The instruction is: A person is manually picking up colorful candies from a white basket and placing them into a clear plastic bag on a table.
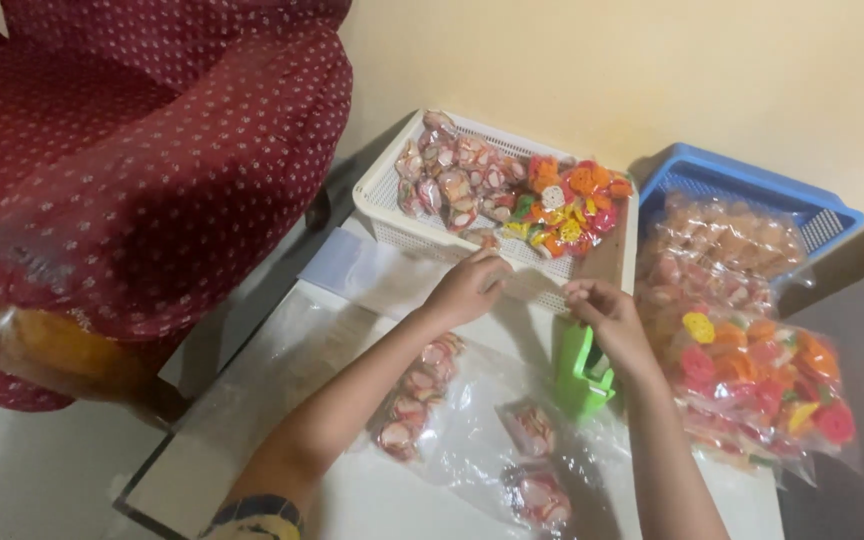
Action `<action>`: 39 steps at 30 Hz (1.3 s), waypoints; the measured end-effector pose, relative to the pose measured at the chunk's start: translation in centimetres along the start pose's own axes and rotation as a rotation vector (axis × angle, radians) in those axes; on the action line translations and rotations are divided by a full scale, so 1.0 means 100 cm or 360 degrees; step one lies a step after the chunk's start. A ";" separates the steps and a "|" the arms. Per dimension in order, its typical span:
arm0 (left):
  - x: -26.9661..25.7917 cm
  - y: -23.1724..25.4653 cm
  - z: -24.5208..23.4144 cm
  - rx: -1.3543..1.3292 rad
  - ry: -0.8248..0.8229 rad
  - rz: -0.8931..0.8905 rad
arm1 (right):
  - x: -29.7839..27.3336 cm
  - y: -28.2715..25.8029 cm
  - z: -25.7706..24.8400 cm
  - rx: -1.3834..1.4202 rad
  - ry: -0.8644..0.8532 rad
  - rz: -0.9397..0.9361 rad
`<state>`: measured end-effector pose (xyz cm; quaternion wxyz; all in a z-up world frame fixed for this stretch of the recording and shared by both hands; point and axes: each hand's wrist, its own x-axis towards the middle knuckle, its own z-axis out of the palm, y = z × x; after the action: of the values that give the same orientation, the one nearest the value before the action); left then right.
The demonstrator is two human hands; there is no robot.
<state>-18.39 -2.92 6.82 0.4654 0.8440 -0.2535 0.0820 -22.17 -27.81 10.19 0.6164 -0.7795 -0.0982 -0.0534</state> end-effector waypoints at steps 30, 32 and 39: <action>0.131 -0.036 -0.018 0.0092 -0.0512 -0.0659 | 0.248 0.135 0.085 -0.0702 -0.0175 -0.0280; 0.114 -0.009 -0.015 0.0074 -0.0496 -0.0600 | 0.213 0.093 0.071 -0.0583 -0.0061 -0.0439; 0.009 0.096 0.043 -0.0453 -0.0266 0.0042 | 0.052 0.013 -0.012 -0.0371 0.0357 -0.0350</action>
<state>-22.86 -10.97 11.95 0.5565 0.7700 -0.3115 -0.0193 -16.75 -28.79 10.34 0.5195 -0.8194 -0.1065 -0.2178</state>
